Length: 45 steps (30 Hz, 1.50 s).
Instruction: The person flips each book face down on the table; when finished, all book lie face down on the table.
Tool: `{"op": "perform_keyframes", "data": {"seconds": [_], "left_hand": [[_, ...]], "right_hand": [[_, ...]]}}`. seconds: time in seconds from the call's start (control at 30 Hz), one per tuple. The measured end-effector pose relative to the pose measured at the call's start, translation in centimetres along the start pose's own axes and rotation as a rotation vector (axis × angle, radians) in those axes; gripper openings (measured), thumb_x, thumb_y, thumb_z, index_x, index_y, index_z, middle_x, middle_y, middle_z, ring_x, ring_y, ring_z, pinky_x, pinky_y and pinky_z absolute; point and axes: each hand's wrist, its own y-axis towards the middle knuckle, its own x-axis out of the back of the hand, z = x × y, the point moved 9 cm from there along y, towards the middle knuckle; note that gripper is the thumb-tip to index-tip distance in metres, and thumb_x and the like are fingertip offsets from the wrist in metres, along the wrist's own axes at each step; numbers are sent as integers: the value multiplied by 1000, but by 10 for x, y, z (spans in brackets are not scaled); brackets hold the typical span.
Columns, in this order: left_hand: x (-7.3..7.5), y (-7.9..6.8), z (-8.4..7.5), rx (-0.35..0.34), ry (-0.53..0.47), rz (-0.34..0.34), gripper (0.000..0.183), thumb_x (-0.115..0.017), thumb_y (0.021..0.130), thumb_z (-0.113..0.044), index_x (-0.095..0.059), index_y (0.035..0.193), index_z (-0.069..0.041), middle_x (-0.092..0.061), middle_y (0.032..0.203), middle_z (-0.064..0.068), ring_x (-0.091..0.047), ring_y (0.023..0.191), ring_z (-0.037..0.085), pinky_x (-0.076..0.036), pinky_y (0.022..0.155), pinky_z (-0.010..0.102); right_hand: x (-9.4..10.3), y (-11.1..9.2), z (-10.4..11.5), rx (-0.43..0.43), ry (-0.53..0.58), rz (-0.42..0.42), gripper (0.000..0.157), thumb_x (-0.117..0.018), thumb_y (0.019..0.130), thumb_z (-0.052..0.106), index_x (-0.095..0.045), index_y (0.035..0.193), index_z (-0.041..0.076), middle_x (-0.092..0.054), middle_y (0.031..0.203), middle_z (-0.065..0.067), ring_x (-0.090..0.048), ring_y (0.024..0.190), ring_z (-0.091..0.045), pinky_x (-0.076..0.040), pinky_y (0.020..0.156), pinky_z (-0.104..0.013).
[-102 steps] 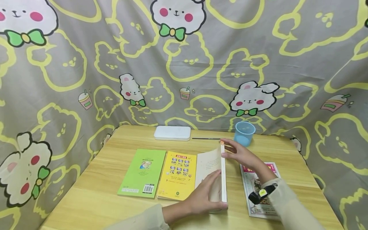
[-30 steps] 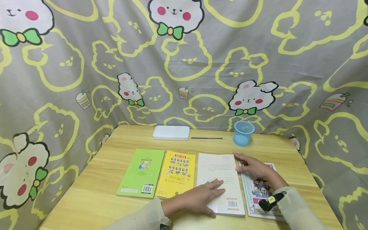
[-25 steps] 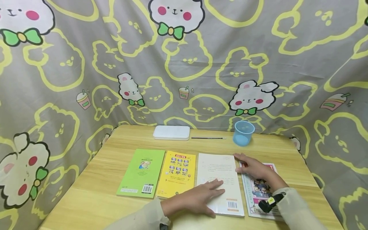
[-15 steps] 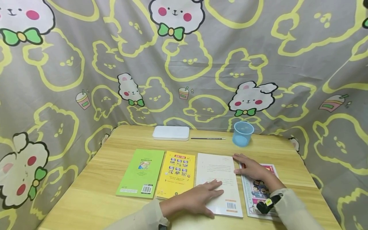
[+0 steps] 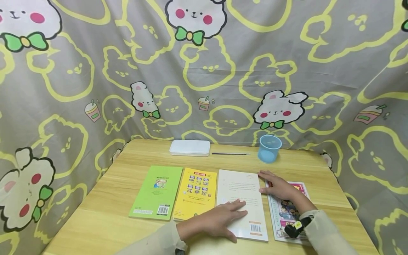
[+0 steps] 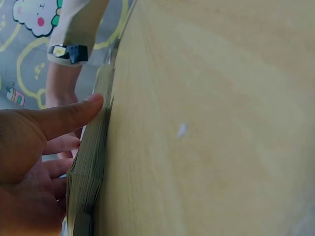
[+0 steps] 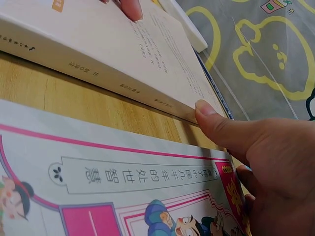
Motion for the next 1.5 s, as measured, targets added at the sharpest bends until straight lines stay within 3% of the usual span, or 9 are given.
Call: {"op": "perform_keyframes", "data": {"seconds": [0.5, 0.73, 0.93, 1.33, 1.5], "left_hand": [[-3, 1, 0, -6, 33, 8, 94, -77, 83, -59, -36, 161, -28, -16, 172, -5, -14, 158, 12, -23, 125, 30], [-2, 1, 0, -10, 36, 11, 94, -77, 84, -59, -35, 162, -27, -16, 172, -5, -14, 158, 12, -22, 125, 29], [-1, 0, -1, -15, 35, 10, 94, -78, 84, -59, -37, 161, -26, -18, 172, -4, -15, 158, 13, -24, 125, 29], [-3, 0, 1, 3, 33, 15, 94, -77, 83, -59, -35, 161, -29, -16, 172, -6, -14, 158, 11, -22, 125, 29], [-3, 0, 0, -3, 32, 7, 94, -78, 83, -59, -36, 161, -28, -17, 172, -5, -14, 158, 12, -23, 125, 29]], "right_hand": [[4, 0, -2, -13, -16, -41, 78, -76, 92, 41, -47, 153, 1, -33, 159, -34, -24, 145, -60, -25, 111, -78], [10, -1, -3, -25, -58, -88, 78, -78, 90, 45, -52, 150, 2, -46, 153, -30, -38, 141, -56, -37, 109, -72], [15, -5, -14, -75, -26, -85, 79, -75, 91, 49, -52, 150, 1, -52, 150, -26, -48, 136, -53, -44, 106, -66], [34, -32, -31, -141, -29, -106, 73, -71, 96, 46, -52, 148, -2, -57, 145, -27, -54, 130, -50, -47, 102, -64], [43, -44, -44, -153, -43, -146, 70, -73, 95, 41, -53, 147, -3, -59, 142, -27, -57, 125, -46, -49, 96, -56]]}}
